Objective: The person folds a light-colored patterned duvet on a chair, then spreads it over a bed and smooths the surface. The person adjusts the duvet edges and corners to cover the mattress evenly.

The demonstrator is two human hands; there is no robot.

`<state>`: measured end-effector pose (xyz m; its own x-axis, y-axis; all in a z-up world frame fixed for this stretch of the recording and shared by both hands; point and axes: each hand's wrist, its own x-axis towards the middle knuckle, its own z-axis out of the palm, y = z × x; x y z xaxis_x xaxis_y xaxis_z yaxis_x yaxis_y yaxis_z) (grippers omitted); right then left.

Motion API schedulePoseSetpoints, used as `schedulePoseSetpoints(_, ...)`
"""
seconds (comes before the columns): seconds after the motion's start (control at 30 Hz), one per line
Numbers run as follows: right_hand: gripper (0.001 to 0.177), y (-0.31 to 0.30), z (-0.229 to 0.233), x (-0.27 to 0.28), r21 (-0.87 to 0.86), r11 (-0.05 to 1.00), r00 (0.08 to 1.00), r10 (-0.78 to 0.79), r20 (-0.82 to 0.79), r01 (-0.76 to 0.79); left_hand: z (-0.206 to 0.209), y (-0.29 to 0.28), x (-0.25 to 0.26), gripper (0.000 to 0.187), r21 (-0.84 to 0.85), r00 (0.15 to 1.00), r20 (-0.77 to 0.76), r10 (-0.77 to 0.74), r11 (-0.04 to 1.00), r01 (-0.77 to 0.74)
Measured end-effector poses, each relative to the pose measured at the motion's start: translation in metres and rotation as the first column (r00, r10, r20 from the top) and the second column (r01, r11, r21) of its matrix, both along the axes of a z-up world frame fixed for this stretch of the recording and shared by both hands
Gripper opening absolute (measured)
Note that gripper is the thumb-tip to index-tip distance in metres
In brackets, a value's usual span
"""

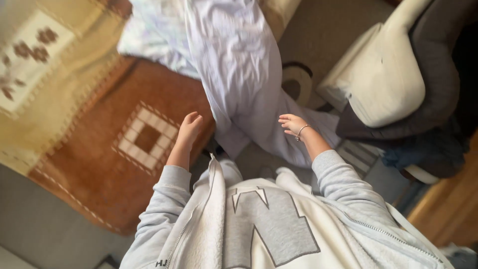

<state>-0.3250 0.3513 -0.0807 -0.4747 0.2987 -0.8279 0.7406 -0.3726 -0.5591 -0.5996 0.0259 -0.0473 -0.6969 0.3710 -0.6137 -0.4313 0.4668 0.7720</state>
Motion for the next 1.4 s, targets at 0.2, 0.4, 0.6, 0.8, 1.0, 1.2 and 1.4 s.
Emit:
schedulePoseSetpoints(0.2, 0.062, -0.018, -0.089, 0.161, 0.007, 0.998, 0.984, 0.063, 0.169, -0.065, 0.003, -0.014, 0.142, 0.060, -0.089, 0.993, 0.120, -0.011, 0.996, 0.021)
schedulePoseSetpoints(0.4, 0.083, -0.038, -0.185, 0.263, 0.136, 0.978, 0.966, 0.124, 0.226, -0.158, -0.061, -0.012, 0.210, 0.056, -0.205, 0.976, 0.165, -0.143, 0.963, 0.176)
schedulePoseSetpoints(0.6, 0.082, -0.064, -0.237, 0.286, 0.294, 0.787, 0.829, 0.444, 0.339, -0.542, -0.158, 0.009, 0.241, 0.053, -0.319, 0.910, 0.191, -0.368, 0.854, 0.412)
schedulePoseSetpoints(0.8, 0.090, -0.089, -0.297, 0.254, 0.271, 0.817, 0.844, 0.414, 0.341, -0.510, -0.299, 0.034, 0.272, 0.052, -0.365, 0.796, 0.325, -0.510, 0.709, 0.603)
schedulePoseSetpoints(1.0, 0.102, -0.087, -0.450, 0.251, 0.288, 0.851, 0.849, 0.287, 0.443, -0.438, -0.367, 0.081, 0.288, 0.051, -0.319, 0.683, 0.426, -0.593, 0.608, 0.727)
schedulePoseSetpoints(1.2, 0.107, -0.079, -0.555, 0.231, 0.350, 0.874, 0.861, 0.134, 0.490, -0.336, -0.427, 0.097, 0.282, 0.045, -0.322, 0.705, 0.424, -0.568, 0.634, 0.704)
schedulePoseSetpoints(1.4, 0.101, -0.073, -0.609, 0.197, 0.438, 0.825, 0.843, 0.081, 0.532, -0.356, -0.469, 0.089, 0.251, 0.041, -0.399, 0.753, 0.418, -0.507, 0.643, 0.654)
